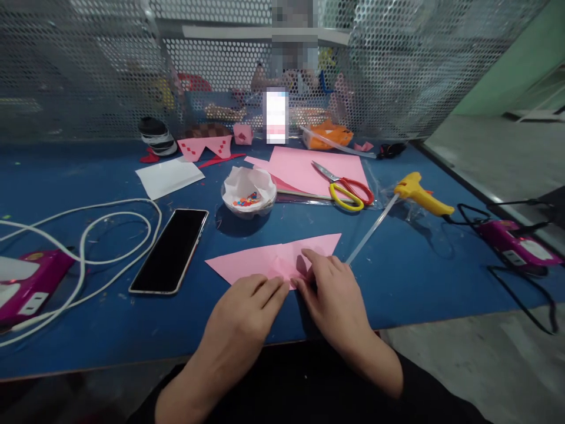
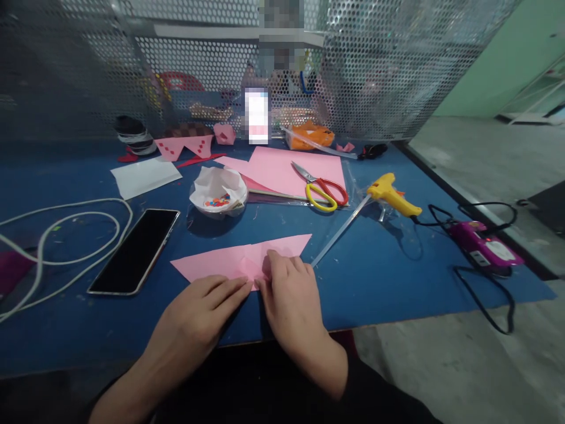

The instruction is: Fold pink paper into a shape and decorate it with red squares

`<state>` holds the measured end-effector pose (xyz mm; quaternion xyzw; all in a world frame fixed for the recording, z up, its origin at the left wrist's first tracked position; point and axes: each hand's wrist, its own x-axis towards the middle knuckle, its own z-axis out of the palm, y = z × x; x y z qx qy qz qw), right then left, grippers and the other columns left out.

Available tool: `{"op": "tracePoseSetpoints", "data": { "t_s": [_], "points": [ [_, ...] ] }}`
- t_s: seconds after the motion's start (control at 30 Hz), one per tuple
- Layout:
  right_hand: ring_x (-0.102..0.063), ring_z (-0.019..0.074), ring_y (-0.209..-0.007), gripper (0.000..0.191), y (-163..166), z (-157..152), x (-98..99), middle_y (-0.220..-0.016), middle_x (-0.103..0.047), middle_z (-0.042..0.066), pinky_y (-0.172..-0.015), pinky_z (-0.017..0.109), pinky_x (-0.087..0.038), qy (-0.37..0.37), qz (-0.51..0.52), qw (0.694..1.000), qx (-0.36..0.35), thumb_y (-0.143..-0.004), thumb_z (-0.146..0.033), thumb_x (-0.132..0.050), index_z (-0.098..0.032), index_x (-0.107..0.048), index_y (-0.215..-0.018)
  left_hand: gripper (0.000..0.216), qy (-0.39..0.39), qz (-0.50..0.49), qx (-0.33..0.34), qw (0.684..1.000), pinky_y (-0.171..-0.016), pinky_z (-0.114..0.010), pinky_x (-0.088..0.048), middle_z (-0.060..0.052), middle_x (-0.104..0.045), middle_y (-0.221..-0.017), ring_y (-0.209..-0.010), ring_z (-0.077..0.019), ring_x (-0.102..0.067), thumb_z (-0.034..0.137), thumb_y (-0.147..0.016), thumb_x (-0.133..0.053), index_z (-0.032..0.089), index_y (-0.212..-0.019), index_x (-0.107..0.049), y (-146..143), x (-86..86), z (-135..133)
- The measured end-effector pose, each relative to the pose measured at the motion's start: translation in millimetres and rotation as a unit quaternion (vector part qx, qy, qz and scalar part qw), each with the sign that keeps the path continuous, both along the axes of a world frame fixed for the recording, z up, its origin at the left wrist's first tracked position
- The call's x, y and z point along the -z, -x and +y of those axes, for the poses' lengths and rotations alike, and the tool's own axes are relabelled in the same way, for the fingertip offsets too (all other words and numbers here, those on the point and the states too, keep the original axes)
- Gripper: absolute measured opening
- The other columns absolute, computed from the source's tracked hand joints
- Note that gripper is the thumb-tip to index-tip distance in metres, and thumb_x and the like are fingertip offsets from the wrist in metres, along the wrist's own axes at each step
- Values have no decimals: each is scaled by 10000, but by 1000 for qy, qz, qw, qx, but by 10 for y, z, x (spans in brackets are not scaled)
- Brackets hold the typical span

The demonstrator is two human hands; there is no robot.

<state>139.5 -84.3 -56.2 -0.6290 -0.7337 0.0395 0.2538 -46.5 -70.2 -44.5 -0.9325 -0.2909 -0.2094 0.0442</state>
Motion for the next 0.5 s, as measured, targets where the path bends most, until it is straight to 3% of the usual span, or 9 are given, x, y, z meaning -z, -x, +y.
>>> {"op": "tracePoseSetpoints", "data": {
  "t_s": [0.2,0.3,0.4,0.5],
  "points": [
    [-615,276,-798,318,-69,-44,-15,-880,-701,100,-711,412,-448,-24,-53,997,44,-903,-191,-587,-108,-561,-1209,406,31,18,-56,998,-831,-446,-494,-132,-697,-1250,-940,-278,-602,161,-873,-497,50,-1236,-640,-66,-45,-189],
    [-627,274,-821,327,-105,-124,-26,-886,-712,112,-737,420,-462,-100,-76,991,53,-936,-152,-523,-85,-542,-1255,406,26,27,-64,997,-895,-462,-452,-114,-700,-1255,-983,-285,-599,221,-894,-515,71,-1248,-643,-70,-51,-216],
    [-628,265,-1037,352,-93,-217,-17,-1073,-729,130,-894,421,-473,-164,-64,982,-62,-962,-138,-479,-74,-513,-1306,402,21,30,-68,997,-957,-470,-407,-108,-698,-1260,-1012,-287,-595,229,-897,-510,76,-1242,-651,-63,-31,-216],
    [-583,253,-1207,420,-40,-294,28,-1292,-661,162,-1013,406,-459,-122,-85,968,-200,-990,-218,-431,-15,-483,-1354,421,25,30,-65,997,-1004,-475,-371,-113,-698,-1255,-1037,-293,-586,219,-876,-506,62,-1238,-652,-51,11,-225]
  ]
}}
